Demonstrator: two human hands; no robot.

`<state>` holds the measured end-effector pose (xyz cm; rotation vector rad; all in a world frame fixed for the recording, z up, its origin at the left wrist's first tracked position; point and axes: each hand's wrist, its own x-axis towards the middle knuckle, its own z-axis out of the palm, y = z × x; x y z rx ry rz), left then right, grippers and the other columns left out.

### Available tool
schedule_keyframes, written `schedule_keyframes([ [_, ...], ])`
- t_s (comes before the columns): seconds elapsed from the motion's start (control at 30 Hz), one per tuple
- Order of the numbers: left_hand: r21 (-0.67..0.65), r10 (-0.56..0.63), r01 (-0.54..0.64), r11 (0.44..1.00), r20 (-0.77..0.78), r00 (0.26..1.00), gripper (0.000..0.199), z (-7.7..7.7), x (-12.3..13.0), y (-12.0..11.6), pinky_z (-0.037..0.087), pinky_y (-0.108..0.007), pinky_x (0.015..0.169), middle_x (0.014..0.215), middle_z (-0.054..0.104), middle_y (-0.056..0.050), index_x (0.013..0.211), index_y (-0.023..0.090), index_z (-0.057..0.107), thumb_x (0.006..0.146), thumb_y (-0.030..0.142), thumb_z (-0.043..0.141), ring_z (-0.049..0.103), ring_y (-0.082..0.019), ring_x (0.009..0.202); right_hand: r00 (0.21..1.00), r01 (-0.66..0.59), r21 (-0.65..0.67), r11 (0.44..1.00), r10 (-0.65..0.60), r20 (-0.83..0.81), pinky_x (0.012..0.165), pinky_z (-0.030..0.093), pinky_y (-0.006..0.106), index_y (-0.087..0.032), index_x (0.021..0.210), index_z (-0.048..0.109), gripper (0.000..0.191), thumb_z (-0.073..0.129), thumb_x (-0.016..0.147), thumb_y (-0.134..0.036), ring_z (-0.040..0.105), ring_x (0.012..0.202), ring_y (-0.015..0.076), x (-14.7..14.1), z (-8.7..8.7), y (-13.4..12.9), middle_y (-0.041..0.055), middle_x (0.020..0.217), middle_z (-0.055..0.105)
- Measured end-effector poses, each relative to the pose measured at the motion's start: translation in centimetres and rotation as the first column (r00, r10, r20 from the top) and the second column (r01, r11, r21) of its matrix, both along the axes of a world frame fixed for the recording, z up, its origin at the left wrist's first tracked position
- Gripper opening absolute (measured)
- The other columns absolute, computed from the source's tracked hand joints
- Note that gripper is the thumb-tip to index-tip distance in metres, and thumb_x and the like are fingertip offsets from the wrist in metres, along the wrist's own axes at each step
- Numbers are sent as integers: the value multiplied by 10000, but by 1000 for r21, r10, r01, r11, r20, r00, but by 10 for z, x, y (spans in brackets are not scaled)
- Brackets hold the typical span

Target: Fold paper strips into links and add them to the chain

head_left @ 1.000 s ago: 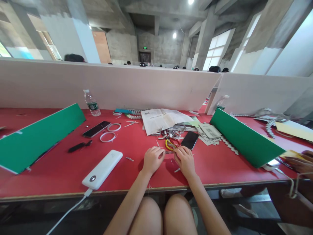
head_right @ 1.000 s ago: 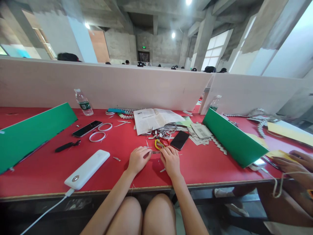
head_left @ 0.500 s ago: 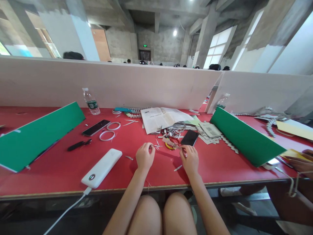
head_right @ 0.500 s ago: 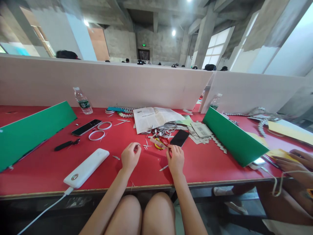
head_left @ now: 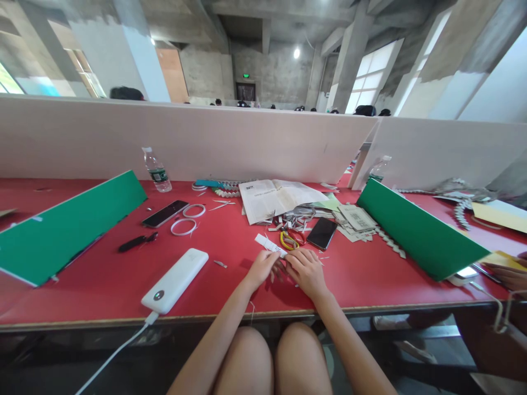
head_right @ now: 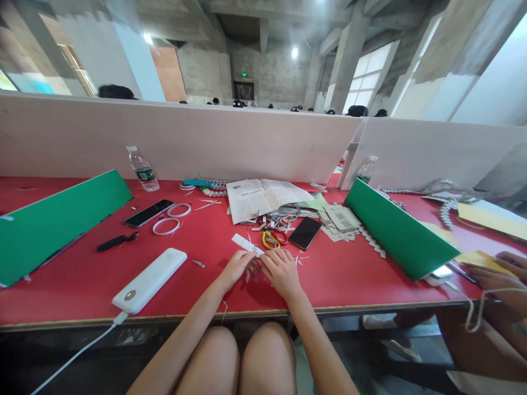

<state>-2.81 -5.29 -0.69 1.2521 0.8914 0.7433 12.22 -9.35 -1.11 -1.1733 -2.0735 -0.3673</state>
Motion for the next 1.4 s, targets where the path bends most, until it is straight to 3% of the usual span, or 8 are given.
schedule_keyframes([
  [0.27, 99, 297, -308, 946, 109, 949, 448, 2, -4, 5, 360, -205, 354, 649, 679, -97, 650, 129, 534, 768, 552, 445, 579, -134, 430, 958, 182, -4, 983, -178, -223, 797, 396, 325, -197, 843, 615, 139, 480, 822, -173, 539, 871, 197, 6, -3, 1, 56, 840, 642],
  [0.43, 183, 154, -164, 969, 70, 986, 451, 4, -2, 1, 450, -231, 485, 759, 694, -107, 741, 107, 643, 778, 528, 485, 620, -162, 597, 929, 65, -159, 985, -118, -351, 809, 431, 352, -181, 1068, 542, 244, 447, 859, -262, 549, 931, 217, 9, -3, 1, 91, 983, 617],
  [0.67, 166, 80, -90, 982, 70, 994, 382, -7, 2, -2, 491, -276, 680, 908, 699, -77, 962, 142, 653, 740, 447, 589, 639, -187, 773, 889, 31, -197, 980, -117, -442, 733, 468, 326, -177, 1200, 445, 364, 459, 861, -308, 573, 852, 200, 8, -5, 1, 106, 1032, 605],
  [0.77, 170, 89, -96, 981, 48, 995, 360, -6, 1, 0, 490, -286, 686, 833, 705, -76, 907, 130, 668, 734, 438, 597, 639, -186, 737, 896, -6, -231, 973, -97, -433, 687, 463, 283, -193, 1062, 535, 225, 424, 878, -260, 583, 782, 179, 8, -4, 1, 74, 924, 629],
  [0.9, 237, 383, -393, 888, 88, 919, 311, -1, -6, 5, 482, -278, 685, 726, 693, -63, 779, 119, 668, 676, 412, 659, 631, -180, 699, 908, -6, -240, 971, -95, -408, 664, 452, 256, -202, 952, 580, 205, 387, 888, -229, 593, 761, 171, 7, -2, 1, 59, 860, 635],
  [1.0, 182, 500, -511, 840, 103, 860, 321, 1, -12, 7, 472, -246, 568, 650, 665, -51, 757, 111, 655, 655, 414, 673, 613, -159, 606, 907, 35, -248, 968, -135, -398, 650, 447, 253, -205, 956, 579, 208, 384, 887, -232, 595, 766, 176, 7, -2, 1, 55, 857, 639],
  [1.27, 156, 515, -527, 836, 110, 850, 319, 3, -15, 5, 437, -209, 463, 610, 626, -33, 758, 120, 660, 661, 424, 648, 589, -144, 584, 866, 93, -300, 949, -226, -447, 673, 435, 269, -206, 946, 566, 198, 380, 879, -225, 584, 835, 192, 10, -7, 5, 55, 896, 636],
  [1.4, 234, 516, -507, 830, 27, 856, 358, 4, -17, 4, 442, -226, 495, 588, 600, -13, 956, 125, 620, 721, 393, 592, 573, -142, 560, 853, 112, -315, 943, -254, -456, 677, 426, 279, -203, 941, 561, 203, 370, 873, -210, 575, 840, 194, 12, -10, 6, 53, 904, 631],
])
